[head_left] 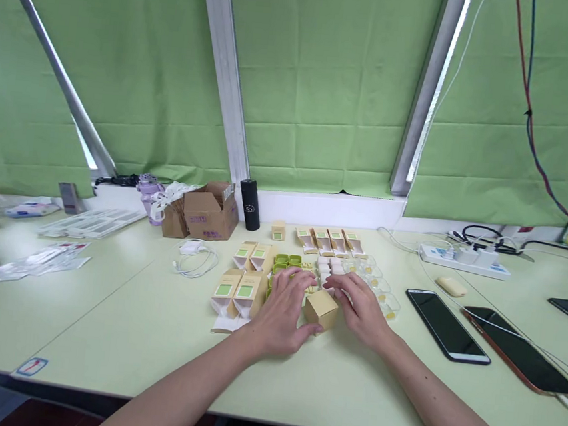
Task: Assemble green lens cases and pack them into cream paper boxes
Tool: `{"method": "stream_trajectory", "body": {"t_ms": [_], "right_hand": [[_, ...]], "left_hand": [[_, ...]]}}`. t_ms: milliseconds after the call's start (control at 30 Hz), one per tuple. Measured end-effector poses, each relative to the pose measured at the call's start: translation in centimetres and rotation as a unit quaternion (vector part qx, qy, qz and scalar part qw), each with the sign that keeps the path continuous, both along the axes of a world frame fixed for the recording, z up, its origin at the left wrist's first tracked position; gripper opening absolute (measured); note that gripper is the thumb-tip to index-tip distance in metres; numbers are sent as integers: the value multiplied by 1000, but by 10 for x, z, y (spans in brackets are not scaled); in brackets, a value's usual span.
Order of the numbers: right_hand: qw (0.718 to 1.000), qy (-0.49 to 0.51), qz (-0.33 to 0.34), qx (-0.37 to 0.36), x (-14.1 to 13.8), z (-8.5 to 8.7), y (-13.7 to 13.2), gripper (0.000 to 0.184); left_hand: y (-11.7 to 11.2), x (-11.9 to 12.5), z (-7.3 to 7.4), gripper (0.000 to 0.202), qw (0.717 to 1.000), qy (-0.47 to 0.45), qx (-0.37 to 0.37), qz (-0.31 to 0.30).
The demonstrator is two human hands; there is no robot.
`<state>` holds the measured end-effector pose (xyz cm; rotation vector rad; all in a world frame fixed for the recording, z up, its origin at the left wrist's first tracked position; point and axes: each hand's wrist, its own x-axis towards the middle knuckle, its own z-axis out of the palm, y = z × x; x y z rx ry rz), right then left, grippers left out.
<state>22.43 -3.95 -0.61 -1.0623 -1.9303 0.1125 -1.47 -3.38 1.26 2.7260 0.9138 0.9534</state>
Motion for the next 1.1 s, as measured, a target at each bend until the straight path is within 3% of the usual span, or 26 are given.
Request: {"method": "stream_trajectory", "body": {"t_ms": [167,400,800,1100], "right_hand": [[1000,-16,10,-16,-2,0,0,29],[999,-7,-32,9,4,-4,4,28],[999,4,-43,12,3,0,0,28],[996,40,-74,30,6,0,1,26]], "left_hand": [[0,3,-4,79,1000,-4,-3,11],[4,-2,0,68,1000,1,-3,23],[7,-1,1,43,995,11,-11,100],[0,0,9,50,994,62,-44,74]]}}
